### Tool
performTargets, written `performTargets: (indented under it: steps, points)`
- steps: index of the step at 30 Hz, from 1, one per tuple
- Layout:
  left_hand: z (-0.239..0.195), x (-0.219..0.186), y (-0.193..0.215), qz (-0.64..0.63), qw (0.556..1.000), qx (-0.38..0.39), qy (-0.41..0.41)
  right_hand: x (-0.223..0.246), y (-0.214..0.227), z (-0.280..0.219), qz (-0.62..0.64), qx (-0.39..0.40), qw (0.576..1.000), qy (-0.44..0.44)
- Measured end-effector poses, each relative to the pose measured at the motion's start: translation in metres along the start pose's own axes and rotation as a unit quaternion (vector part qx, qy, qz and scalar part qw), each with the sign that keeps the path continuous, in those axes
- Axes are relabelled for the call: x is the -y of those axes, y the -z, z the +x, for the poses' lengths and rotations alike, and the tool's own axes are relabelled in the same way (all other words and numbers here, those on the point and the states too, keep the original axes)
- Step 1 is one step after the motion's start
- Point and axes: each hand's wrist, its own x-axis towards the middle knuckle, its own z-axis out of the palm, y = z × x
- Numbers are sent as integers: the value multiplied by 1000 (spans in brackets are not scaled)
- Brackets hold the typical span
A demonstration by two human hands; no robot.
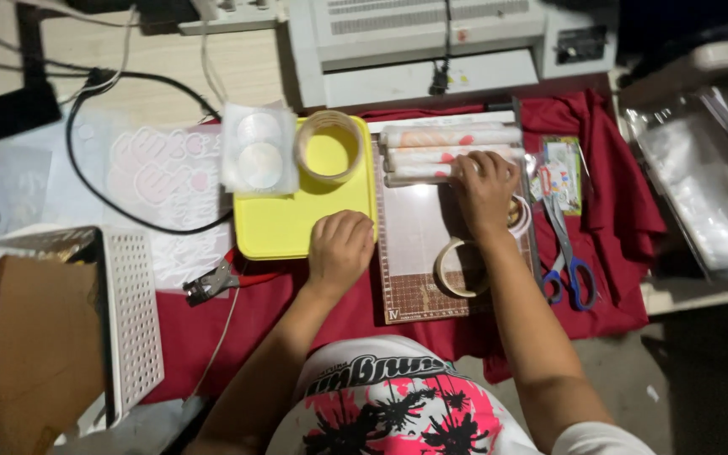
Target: Rolling printed vinyl sticker sheets and securing them with masking tape.
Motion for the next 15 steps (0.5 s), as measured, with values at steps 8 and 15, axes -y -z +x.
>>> performTargets:
  steps: [8,15]
  points:
    - [-13,7,-13,24,1000,-11,15,11,13,13,78,-17,996,43]
    - [-9,5,-1,-106,982,-152,33,110,33,22,275,29,954,120]
